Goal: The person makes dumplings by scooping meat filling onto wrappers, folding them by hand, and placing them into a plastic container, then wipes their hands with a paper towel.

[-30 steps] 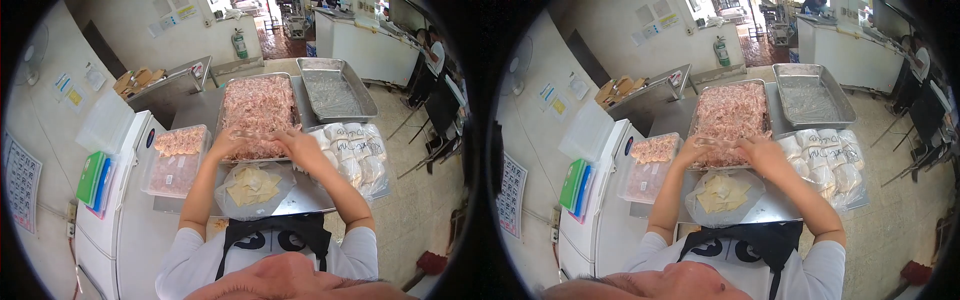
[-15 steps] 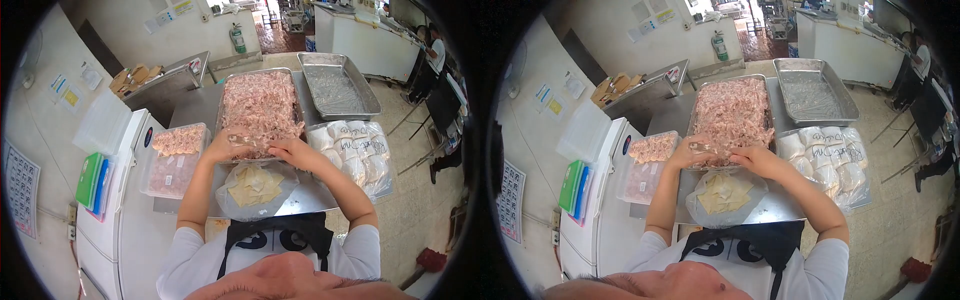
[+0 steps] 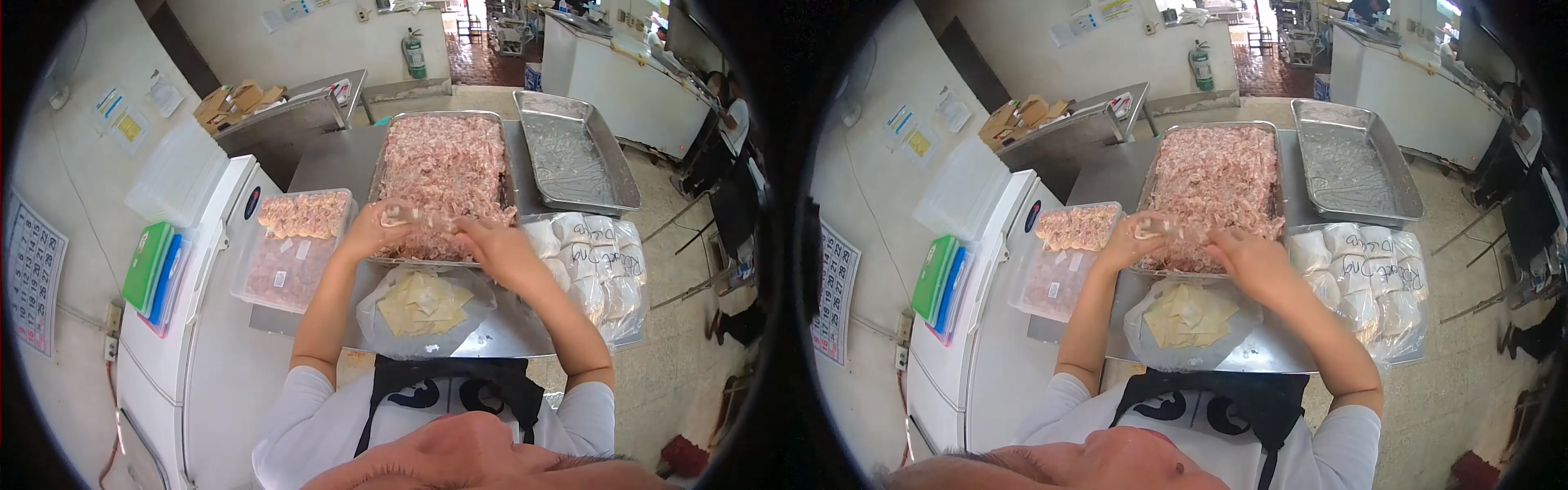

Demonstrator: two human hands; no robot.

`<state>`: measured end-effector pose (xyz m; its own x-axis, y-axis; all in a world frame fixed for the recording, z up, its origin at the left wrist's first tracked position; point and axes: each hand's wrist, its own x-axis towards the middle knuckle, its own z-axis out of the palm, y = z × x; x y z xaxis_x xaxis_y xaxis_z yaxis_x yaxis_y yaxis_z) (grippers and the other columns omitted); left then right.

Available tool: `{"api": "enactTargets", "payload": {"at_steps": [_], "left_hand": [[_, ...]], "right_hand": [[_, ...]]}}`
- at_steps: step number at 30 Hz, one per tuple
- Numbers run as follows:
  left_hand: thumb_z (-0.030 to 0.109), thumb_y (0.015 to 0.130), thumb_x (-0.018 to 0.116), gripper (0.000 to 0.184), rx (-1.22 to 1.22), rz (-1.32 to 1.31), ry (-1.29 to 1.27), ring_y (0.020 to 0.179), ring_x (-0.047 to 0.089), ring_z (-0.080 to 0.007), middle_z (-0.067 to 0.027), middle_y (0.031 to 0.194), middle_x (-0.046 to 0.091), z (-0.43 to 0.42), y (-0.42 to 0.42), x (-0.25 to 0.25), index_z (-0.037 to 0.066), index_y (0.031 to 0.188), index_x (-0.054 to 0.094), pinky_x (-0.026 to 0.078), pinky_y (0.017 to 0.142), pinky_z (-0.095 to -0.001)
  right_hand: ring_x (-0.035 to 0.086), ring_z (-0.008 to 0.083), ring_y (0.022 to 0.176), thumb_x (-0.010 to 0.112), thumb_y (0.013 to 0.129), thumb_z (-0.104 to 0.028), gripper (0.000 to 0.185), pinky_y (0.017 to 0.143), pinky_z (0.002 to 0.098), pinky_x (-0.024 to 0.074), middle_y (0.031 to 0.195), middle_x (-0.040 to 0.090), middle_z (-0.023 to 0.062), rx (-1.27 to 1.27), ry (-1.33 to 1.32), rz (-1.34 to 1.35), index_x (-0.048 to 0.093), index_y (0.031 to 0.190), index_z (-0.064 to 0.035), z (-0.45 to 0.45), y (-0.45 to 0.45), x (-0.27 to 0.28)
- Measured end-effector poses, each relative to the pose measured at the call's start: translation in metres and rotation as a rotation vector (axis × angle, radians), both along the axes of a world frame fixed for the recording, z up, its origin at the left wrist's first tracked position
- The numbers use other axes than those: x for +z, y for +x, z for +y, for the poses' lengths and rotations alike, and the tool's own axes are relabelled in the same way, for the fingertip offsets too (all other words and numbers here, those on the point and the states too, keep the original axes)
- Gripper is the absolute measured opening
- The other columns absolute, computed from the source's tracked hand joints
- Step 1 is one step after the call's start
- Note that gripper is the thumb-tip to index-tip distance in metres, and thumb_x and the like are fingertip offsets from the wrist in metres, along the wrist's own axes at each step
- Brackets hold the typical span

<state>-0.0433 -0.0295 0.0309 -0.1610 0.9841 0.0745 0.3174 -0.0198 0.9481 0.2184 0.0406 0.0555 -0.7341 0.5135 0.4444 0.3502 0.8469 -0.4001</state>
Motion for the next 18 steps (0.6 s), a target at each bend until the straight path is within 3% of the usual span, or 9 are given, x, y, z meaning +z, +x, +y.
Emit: {"api": "enactTargets", "payload": {"at_steps": [4,6,7,8,10,12,13,14,18], "left_hand": [[0.03,0.07,0.085,0.049,0.147,0.07,0.105,0.093,0.061,-0.0153,-0.0046,0.095,0.066,-0.001,-0.026,-0.012,0.002,0.103,0.062,0.048,0.087,-0.0309],[0.031,0.07,0.085,0.051,0.218,0.277,0.035,0.09,0.06,-0.014,-0.0038,0.093,0.066,-0.028,-0.058,0.004,0.002,0.105,0.063,0.048,0.084,-0.0302],[0.032,0.069,0.085,0.052,0.215,0.305,0.16,0.083,0.06,-0.0135,-0.0047,0.09,0.065,-0.041,-0.074,0.006,0.004,0.108,0.064,0.048,0.077,-0.0289],[0.032,0.07,0.084,0.052,0.333,0.276,0.103,0.079,0.059,-0.014,-0.0045,0.087,0.064,-0.057,-0.094,0.007,0.005,0.109,0.064,0.048,0.074,-0.0289],[0.029,0.07,0.082,0.049,0.528,0.344,0.013,0.073,0.058,-0.0151,-0.005,0.083,0.062,-0.088,-0.153,-0.002,0.006,0.109,0.065,0.048,0.07,-0.0288],[0.027,0.07,0.081,0.046,0.621,0.445,-0.032,0.07,0.057,-0.0158,-0.0056,0.081,0.061,-0.124,-0.199,-0.015,0.007,0.109,0.065,0.048,0.067,-0.0288],[0.024,0.071,0.078,0.045,0.703,0.643,-0.069,0.071,0.059,-0.019,-0.0073,0.081,0.062,-0.139,-0.212,-0.017,0.007,0.11,0.064,0.049,0.069,-0.0307],[0.022,0.072,0.076,0.044,0.778,0.843,-0.108,0.072,0.06,-0.0221,-0.0091,0.082,0.063,-0.151,-0.223,-0.022,0.007,0.112,0.063,0.05,0.071,-0.0326],[0.019,0.073,0.072,0.049,0.942,1.115,-0.071,0.079,0.063,-0.0286,-0.0122,0.087,0.065,-0.169,-0.253,-0.052,0.009,0.119,0.057,0.051,0.077,-0.0374]], "right_hand": [[0.065,0.0333,0.083,0.052,0.096,-0.028,0.027,0.069,0.0413,0.0514,0.089,0.065,0.0167,0.096,-0.104,0.084,0.061,0.111,-0.0068,0.024,-0.016,-0.054],[0.066,0.0254,0.082,0.053,0.096,-0.024,0.032,0.071,0.0374,0.0508,0.088,0.066,0.0137,0.122,-0.519,0.267,0.06,0.119,-0.0034,0.039,-0.013,-0.079],[0.059,0.0129,0.066,0.054,0.096,-0.022,0.035,0.058,0.029,0.0468,0.075,0.061,0.0042,0.101,-0.611,0.326,0.059,0.123,-0.0016,0.043,-0.014,-0.087],[0.059,0.0129,0.066,0.054,0.096,-0.022,0.035,0.058,0.029,0.0468,0.075,0.061,0.0042,0.132,-0.62,0.314,0.059,0.123,-0.0016,0.046,-0.009,-0.093],[0.046,0.005,0.052,0.055,0.097,-0.023,0.032,0.046,0.0213,0.036,0.066,0.052,-0.0032,0.091,-1.119,0.378,0.06,0.121,-0.0021,0.045,0.001,-0.08],[0.04,0.0029,0.049,0.054,0.097,-0.022,0.031,0.043,0.0195,0.0308,0.064,0.049,-0.0052,0.118,-1.13,0.393,0.06,0.12,-0.0022,0.047,0.0,-0.083],[0.035,0.0007,0.045,0.054,0.098,-0.022,0.029,0.04,0.0178,0.0256,0.062,0.046,-0.0072,0.121,-1.134,0.423,0.06,0.119,-0.0023,0.047,-0.001,-0.084],[0.035,0.0007,0.045,0.054,0.098,-0.022,0.029,0.04,0.0178,0.0256,0.062,0.046,-0.0072,0.131,-1.142,0.418,0.06,0.119,-0.0023,0.046,-0.001,-0.084],[0.036,0.0019,0.045,0.053,0.098,-0.02,0.027,0.04,0.0181,0.0273,0.063,0.046,-0.0063,0.096,-1.187,0.434,0.06,0.118,-0.0021,0.049,-0.001,-0.084]]}}
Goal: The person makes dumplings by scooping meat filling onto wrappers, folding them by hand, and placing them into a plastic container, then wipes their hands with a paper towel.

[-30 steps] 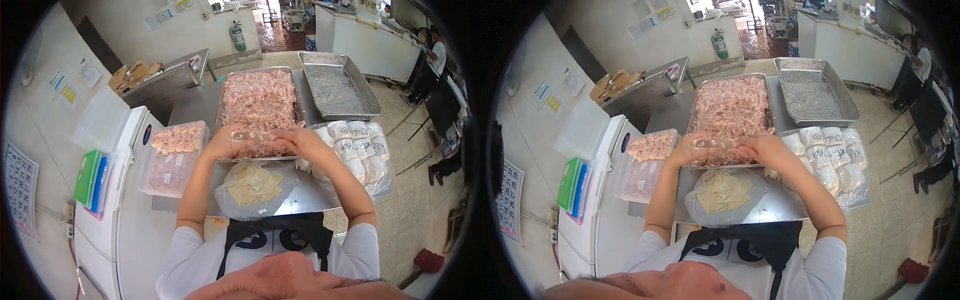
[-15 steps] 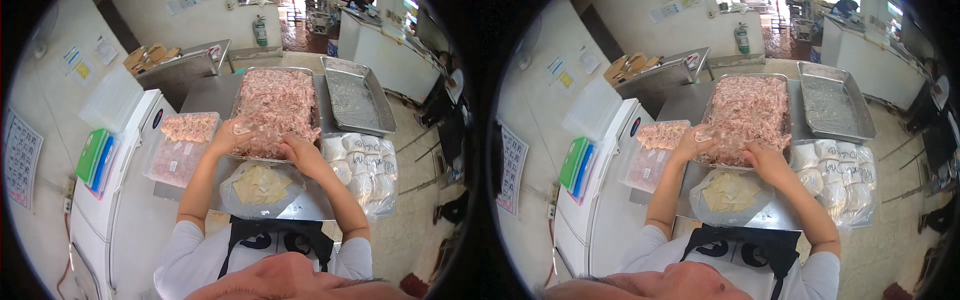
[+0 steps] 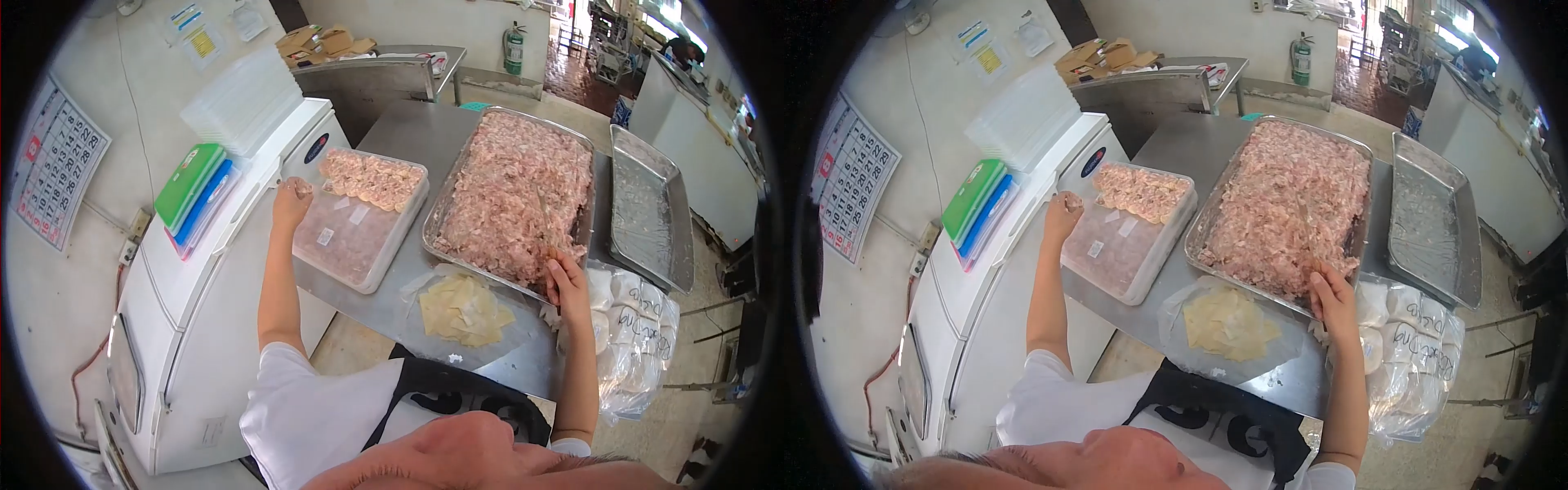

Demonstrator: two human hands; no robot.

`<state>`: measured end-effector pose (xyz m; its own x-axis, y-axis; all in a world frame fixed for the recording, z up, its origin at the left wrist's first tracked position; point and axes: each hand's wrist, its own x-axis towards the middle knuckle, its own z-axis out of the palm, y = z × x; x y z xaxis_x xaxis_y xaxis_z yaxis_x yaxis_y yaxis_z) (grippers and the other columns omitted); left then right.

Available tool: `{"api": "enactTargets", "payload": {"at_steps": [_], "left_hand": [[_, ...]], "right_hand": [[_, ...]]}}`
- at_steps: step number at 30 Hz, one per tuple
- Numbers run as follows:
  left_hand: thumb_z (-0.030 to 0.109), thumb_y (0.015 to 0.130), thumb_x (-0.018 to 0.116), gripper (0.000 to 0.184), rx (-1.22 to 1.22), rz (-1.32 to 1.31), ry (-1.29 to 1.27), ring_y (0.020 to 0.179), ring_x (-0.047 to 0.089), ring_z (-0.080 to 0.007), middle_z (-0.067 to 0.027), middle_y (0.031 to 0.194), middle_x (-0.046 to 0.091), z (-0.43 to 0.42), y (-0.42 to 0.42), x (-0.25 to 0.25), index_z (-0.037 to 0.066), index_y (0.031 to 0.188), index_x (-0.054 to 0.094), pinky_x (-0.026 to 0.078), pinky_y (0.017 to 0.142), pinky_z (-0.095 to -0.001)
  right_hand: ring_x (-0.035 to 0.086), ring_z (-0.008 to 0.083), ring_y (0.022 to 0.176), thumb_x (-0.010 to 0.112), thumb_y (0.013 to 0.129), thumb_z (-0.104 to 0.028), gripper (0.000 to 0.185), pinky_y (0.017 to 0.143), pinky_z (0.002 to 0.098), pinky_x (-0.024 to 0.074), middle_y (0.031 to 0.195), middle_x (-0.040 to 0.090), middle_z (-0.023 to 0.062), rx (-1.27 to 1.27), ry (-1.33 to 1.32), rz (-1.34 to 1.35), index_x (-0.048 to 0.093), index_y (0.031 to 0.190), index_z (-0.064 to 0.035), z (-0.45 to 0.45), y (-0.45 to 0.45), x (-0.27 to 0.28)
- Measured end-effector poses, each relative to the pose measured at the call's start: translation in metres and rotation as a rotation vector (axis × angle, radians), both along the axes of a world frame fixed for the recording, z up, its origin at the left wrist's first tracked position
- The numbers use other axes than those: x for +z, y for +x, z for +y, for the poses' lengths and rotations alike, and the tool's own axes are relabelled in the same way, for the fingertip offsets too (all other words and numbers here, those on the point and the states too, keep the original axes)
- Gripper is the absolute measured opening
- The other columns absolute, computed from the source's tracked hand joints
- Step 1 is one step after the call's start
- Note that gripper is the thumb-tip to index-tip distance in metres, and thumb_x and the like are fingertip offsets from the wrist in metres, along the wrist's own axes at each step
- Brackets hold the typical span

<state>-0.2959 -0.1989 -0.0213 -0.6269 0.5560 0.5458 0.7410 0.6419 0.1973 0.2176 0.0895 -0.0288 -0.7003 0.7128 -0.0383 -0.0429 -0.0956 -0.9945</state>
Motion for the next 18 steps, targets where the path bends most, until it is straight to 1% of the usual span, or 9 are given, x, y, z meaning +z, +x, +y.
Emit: {"api": "enactTargets", "payload": {"at_steps": [2,3,5,6,8,11,15,17,18], "left_hand": [[0.019,0.075,0.071,0.064,0.029,-0.182,0.129,0.088,0.064,-0.0315,-0.0125,0.093,0.066,0.009,0.001,-0.005,0.01,0.133,0.047,0.051,0.081,-0.041],[0.019,0.075,0.071,0.064,0.03,-0.185,0.127,0.088,0.064,-0.0315,-0.0125,0.093,0.066,0.013,-0.003,-0.009,0.01,0.133,0.047,0.051,0.081,-0.041],[0.02,0.076,0.071,0.077,0.028,-0.16,0.148,0.088,0.064,-0.0317,-0.0136,0.098,0.067,0.026,-0.013,-0.016,0.011,0.144,0.035,0.051,0.079,-0.0404],[0.02,0.076,0.071,0.077,0.028,-0.165,0.149,0.088,0.064,-0.0317,-0.0136,0.098,0.067,0.032,-0.017,-0.019,0.011,0.144,0.035,0.051,0.079,-0.0404],[0.02,0.076,0.072,0.087,-0.006,-0.268,0.06,0.08,0.066,-0.0312,-0.0163,0.09,0.068,0.04,-0.023,-0.023,0.007,0.149,0.025,0.051,0.073,-0.0398],[0.018,0.076,0.071,0.09,-0.104,-0.331,-0.019,0.079,0.066,-0.0328,-0.0184,0.091,0.068,0.044,-0.029,-0.032,0.008,0.15,0.021,0.051,0.071,-0.0414],[0.016,0.077,0.068,0.091,-0.066,-0.397,-0.053,0.081,0.066,-0.0351,-0.0213,0.091,0.067,0.051,-0.023,-0.024,0.009,0.151,0.017,0.051,0.072,-0.0431],[0.014,0.078,0.065,0.088,-0.12,-0.201,-0.009,0.082,0.065,-0.0372,-0.0221,0.091,0.067,0.059,-0.037,-0.041,0.01,0.151,0.017,0.051,0.073,-0.0437],[0.014,0.078,0.065,0.088,-0.139,-0.208,-0.013,0.082,0.065,-0.0372,-0.0221,0.091,0.067,0.059,-0.032,-0.037,0.01,0.151,0.017,0.051,0.073,-0.0437]], "right_hand": [[0.035,0.0027,0.044,0.053,0.098,-0.022,0.032,0.039,0.0185,0.0247,0.066,0.046,-0.0051,-0.002,0.009,-0.01,0.056,0.124,-0.0039,0.001,0.0,-0.003],[0.035,0.0027,0.044,0.053,0.098,-0.023,0.03,0.039,0.0182,0.0245,0.065,0.046,-0.0052,-0.016,0.009,-0.01,0.057,0.122,-0.0044,-0.001,-0.001,-0.003],[0.035,0.0025,0.044,0.053,0.098,-0.023,0.029,0.039,0.018,0.0244,0.065,0.046,-0.0052,-0.033,0.005,-0.028,0.057,0.121,-0.0047,-0.002,-0.002,-0.003],[0.035,0.0024,0.044,0.053,0.098,-0.023,0.029,0.038,0.0179,0.0243,0.064,0.046,-0.0053,-0.049,0.003,-0.043,0.058,0.12,-0.0049,-0.002,-0.002,-0.003],[0.036,0.0022,0.044,0.054,0.098,-0.022,0.03,0.039,0.0174,0.0259,0.065,0.047,-0.0053,-0.044,-0.006,-0.033,0.058,0.121,-0.0043,-0.001,-0.002,-0.004],[0.037,0.0017,0.045,0.055,0.097,-0.02,0.03,0.04,0.017,0.0272,0.067,0.048,-0.0055,-0.052,-0.02,-0.021,0.058,0.123,-0.0036,-0.002,-0.001,-0.004],[0.037,0.0008,0.048,0.058,0.095,-0.015,0.029,0.041,0.0175,0.0274,0.069,0.051,-0.0064,-0.051,0.068,-0.049,0.059,0.122,-0.0043,-0.006,-0.004,-0.001],[0.037,0.0004,0.048,0.058,0.094,-0.014,0.03,0.042,0.0174,0.0271,0.07,0.051,-0.0069,-0.032,0.101,-0.083,0.059,0.123,-0.005,-0.006,-0.006,-0.004],[0.037,-0.0001,0.049,0.059,0.093,-0.012,0.031,0.043,0.0173,0.0267,0.072,0.051,-0.0074,-0.01,0.133,-0.113,0.059,0.124,-0.0056,-0.004,-0.005,-0.006]]}}
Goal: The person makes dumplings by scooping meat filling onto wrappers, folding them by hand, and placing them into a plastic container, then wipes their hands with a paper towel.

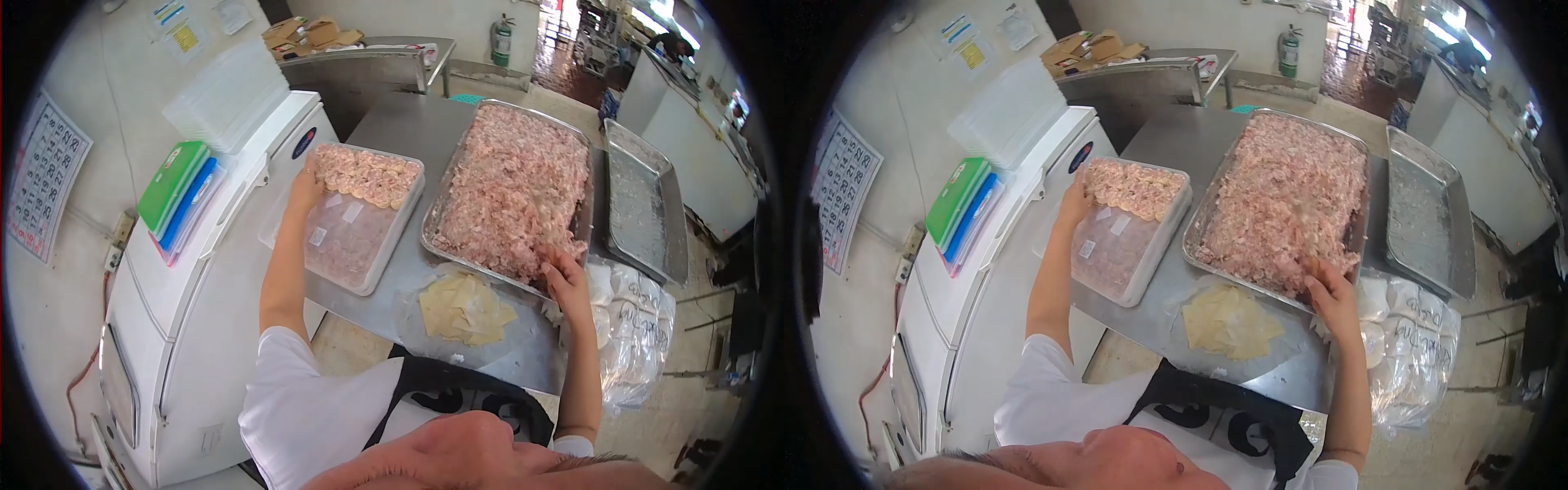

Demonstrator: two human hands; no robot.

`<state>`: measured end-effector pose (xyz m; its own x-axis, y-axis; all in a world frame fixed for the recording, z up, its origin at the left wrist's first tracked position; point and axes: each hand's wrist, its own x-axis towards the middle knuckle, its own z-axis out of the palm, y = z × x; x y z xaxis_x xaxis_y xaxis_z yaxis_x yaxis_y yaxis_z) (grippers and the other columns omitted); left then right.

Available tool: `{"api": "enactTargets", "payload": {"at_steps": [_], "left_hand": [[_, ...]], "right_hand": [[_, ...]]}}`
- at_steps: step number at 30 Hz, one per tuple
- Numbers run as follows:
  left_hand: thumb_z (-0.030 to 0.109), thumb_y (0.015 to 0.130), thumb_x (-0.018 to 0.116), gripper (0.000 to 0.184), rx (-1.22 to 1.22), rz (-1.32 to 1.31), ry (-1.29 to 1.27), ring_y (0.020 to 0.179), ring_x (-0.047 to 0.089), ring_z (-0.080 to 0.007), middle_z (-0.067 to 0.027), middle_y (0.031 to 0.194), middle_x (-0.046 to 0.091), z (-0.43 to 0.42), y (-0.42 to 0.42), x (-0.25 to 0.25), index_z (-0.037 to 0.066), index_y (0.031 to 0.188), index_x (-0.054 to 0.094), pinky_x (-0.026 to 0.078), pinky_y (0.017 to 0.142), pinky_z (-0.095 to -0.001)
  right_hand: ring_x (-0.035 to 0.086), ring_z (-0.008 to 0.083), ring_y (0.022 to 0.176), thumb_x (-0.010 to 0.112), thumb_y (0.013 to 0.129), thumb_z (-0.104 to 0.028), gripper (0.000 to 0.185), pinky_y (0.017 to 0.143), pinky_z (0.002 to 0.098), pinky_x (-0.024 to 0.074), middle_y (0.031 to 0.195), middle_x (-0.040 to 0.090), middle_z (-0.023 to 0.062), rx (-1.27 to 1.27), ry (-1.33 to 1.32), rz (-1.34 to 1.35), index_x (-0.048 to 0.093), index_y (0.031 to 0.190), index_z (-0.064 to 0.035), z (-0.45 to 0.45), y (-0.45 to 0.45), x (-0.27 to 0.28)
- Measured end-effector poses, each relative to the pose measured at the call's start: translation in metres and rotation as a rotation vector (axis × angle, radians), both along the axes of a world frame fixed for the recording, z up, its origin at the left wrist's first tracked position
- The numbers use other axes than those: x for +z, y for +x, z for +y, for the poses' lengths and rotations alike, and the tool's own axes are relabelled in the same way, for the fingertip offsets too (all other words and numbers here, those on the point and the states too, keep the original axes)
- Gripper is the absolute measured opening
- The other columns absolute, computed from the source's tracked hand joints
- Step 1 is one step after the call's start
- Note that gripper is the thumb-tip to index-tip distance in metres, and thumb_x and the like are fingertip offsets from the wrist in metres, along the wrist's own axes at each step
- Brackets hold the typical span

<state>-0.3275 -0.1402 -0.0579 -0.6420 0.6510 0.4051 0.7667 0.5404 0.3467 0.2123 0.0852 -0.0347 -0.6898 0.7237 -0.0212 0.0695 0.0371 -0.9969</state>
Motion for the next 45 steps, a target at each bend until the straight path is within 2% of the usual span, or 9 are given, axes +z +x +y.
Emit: {"api": "enactTargets", "payload": {"at_steps": [2,5,11,21,27,32,36,38,45], "left_hand": [[0.015,0.079,0.065,0.084,0.001,-0.129,-0.087,0.088,0.065,-0.0396,-0.0239,0.098,0.066,-0.004,0.017,0.016,0.009,0.15,0.02,0.051,0.077,-0.0449],[0.017,0.08,0.069,0.07,-0.053,0.077,-0.098,0.112,0.057,-0.0377,-0.0233,0.121,0.059,-0.001,0.06,0.026,0.008,0.142,0.038,0.046,0.094,-0.0424],[0.012,0.086,0.066,0.039,-0.693,-0.173,0.098,0.12,0.051,-0.0329,-0.0162,0.127,0.055,0.001,0.256,0.068,0.007,0.124,0.058,0.042,0.102,-0.0391],[0.021,0.084,0.069,0.025,-0.927,-0.167,-0.052,0.102,0.059,-0.0311,-0.0137,0.106,0.061,0.038,0.325,-0.019,0.005,0.103,0.068,0.047,0.088,-0.0387],[0.016,0.086,0.065,0.017,-0.85,-0.413,0.169,0.089,0.062,-0.0265,-0.0106,0.09,0.066,0.031,0.314,-0.007,0.001,0.094,0.069,0.049,0.082,-0.0349],[0.016,0.089,0.065,0.016,-0.679,-1.02,0.331,0.091,0.062,-0.0159,-0.0056,0.093,0.066,0.033,0.308,-0.012,0.003,0.099,0.067,0.049,0.079,-0.0297],[0.016,0.087,0.067,0.019,-0.673,-0.689,0.199,0.091,0.063,-0.0204,-0.007,0.097,0.065,0.025,0.32,-0.014,0.003,0.102,0.067,0.05,0.08,-0.0307],[0.014,0.085,0.068,0.019,-0.793,-0.216,0.084,0.091,0.063,-0.0246,-0.0097,0.1,0.064,0.025,0.32,-0.027,0.003,0.1,0.067,0.05,0.08,-0.0317],[0.016,0.087,0.067,0.017,-0.702,-0.568,0.172,0.088,0.064,-0.024,-0.0098,0.095,0.066,0.023,0.308,-0.037,0.001,0.096,0.067,0.05,0.078,-0.0318]], "right_hand": [[0.048,0.0056,0.054,0.057,0.095,-0.015,0.032,0.047,0.0233,0.0369,0.074,0.056,-0.0032,0.018,0.053,-0.111,0.059,0.125,-0.0047,0.006,0.006,0.001],[0.065,0.0299,0.086,0.054,0.095,-0.02,0.028,0.072,0.0411,0.0506,0.09,0.065,0.0153,0.131,0.784,-0.228,0.064,0.116,-0.0027,0.001,-0.002,0.028],[0.063,0.0353,0.07,0.059,0.091,-0.028,0.025,0.064,0.044,0.0498,0.073,0.063,0.0134,-0.033,1.401,-0.645,0.068,0.08,-0.0073,0.042,-0.019,0.085],[0.067,0.0261,0.068,0.058,0.088,-0.033,0.03,0.056,0.0404,0.0525,0.074,0.067,0.0093,0.182,1.449,-0.685,0.067,0.073,-0.0087,-0.011,0.008,0.025],[0.067,0.0242,0.065,0.057,0.089,-0.034,0.033,0.055,0.0386,0.0515,0.071,0.066,0.0071,0.142,1.648,-0.698,0.067,0.07,-0.0096,0.004,0.008,0.072],[0.067,0.0239,0.064,0.061,0.08,-0.022,0.02,0.05,0.0371,0.0501,0.07,0.066,0.009,0.221,1.718,-0.79,0.067,0.066,-0.0094,-0.031,0.003,0.05],[0.067,0.0241,0.062,0.06,0.076,-0.018,0.013,0.051,0.0368,0.0507,0.07,0.066,0.0097,0.23,1.528,-0.832,0.069,0.071,-0.0085,-0.017,0.005,0.087],[0.067,0.0237,0.063,0.061,0.075,-0.019,0.014,0.05,0.0359,0.0502,0.069,0.067,0.0097,0.211,1.53,-0.867,0.069,0.072,-0.0081,-0.019,-0.005,0.067],[0.069,0.0258,0.065,0.059,0.077,-0.02,0.016,0.055,0.0396,0.0535,0.07,0.068,0.012,0.167,1.298,-0.765,0.07,0.072,-0.0083,-0.03,-0.023,0.049]]}}
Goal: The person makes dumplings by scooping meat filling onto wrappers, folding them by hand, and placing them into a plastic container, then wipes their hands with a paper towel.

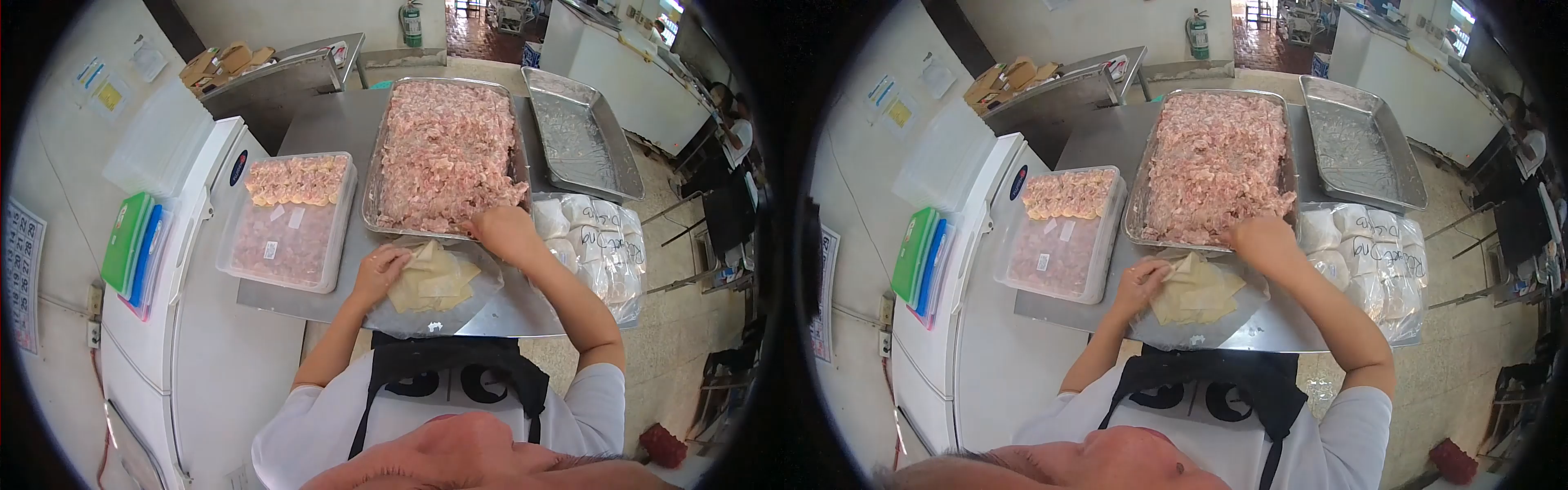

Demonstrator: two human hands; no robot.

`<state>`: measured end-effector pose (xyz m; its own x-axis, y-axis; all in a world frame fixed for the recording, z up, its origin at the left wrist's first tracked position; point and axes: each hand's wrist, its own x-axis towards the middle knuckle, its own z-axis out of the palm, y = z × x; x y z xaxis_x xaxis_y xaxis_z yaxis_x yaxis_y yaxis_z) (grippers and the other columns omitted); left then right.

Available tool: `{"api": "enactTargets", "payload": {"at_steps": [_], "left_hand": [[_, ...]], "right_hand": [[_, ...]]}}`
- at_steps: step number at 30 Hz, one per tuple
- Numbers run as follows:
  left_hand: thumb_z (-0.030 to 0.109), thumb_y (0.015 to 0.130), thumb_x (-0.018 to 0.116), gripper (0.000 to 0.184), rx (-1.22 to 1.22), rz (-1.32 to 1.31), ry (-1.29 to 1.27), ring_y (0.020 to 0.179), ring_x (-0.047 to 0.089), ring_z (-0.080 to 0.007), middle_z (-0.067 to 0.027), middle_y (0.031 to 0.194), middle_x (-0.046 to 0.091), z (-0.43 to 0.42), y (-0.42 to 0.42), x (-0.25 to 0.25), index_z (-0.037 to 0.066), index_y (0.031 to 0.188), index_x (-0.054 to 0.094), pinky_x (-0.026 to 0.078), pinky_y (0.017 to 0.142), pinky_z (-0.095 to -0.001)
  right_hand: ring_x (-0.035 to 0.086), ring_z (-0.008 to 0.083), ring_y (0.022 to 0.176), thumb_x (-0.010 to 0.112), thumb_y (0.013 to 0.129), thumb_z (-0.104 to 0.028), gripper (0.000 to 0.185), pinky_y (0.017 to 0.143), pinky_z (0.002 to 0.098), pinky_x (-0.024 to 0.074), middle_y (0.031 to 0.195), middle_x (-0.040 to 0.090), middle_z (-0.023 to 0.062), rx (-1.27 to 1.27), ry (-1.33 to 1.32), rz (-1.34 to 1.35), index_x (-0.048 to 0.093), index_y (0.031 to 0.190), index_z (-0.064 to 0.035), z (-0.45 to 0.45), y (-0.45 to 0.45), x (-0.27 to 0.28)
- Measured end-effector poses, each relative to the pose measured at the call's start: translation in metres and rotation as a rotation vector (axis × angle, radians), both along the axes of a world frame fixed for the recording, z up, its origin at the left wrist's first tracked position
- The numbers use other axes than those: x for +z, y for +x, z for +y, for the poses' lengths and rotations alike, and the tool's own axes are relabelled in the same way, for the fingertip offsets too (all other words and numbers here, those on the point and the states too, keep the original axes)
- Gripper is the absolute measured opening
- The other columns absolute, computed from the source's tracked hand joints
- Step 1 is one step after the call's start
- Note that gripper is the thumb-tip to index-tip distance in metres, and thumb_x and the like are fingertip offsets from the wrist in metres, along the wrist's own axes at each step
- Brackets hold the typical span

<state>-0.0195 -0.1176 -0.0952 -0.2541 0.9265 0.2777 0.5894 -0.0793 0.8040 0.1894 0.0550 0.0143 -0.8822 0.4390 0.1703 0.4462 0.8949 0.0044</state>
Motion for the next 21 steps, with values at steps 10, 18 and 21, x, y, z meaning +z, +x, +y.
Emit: {"api": "enactTargets", "payload": {"at_steps": [10,18,21], "left_hand": [[0.015,0.093,0.062,0.017,0.114,-0.819,0.038,0.084,0.055,-0.0073,0.0027,0.091,0.061,-0.007,-0.006,0.007,0.004,0.106,0.063,0.046,0.075,-0.024],[0.017,0.093,0.063,0.022,-0.045,-0.401,-0.088,0.086,0.055,-0.0069,-0.0005,0.094,0.063,-0.023,-0.016,0.02,0.001,0.108,0.063,0.046,0.074,-0.0247],[0.018,0.095,0.06,0.027,-0.199,-0.537,-0.185,0.09,0.056,-0.0081,-0.0029,0.1,0.065,-0.022,-0.014,0.032,0.001,0.115,0.062,0.047,0.077,-0.0256]], "right_hand": [[0.068,0.0271,0.067,0.058,0.082,-0.019,0.016,0.055,0.0379,0.0531,0.07,0.066,0.0108,0.131,0.108,0.059,0.069,0.075,-0.0085,-0.012,-0.044,0.02],[0.068,0.0285,0.071,0.055,0.085,-0.019,0.02,0.064,0.0411,0.0529,0.07,0.065,0.0133,0.257,0.08,0.107,0.067,0.074,-0.0059,-0.023,-0.072,-0.013],[0.067,0.0298,0.071,0.056,0.092,-0.027,0.03,0.063,0.0408,0.0513,0.067,0.064,0.0144,0.019,-0.236,0.133,0.068,0.079,-0.0035,-0.013,-0.052,-0.018]]}}
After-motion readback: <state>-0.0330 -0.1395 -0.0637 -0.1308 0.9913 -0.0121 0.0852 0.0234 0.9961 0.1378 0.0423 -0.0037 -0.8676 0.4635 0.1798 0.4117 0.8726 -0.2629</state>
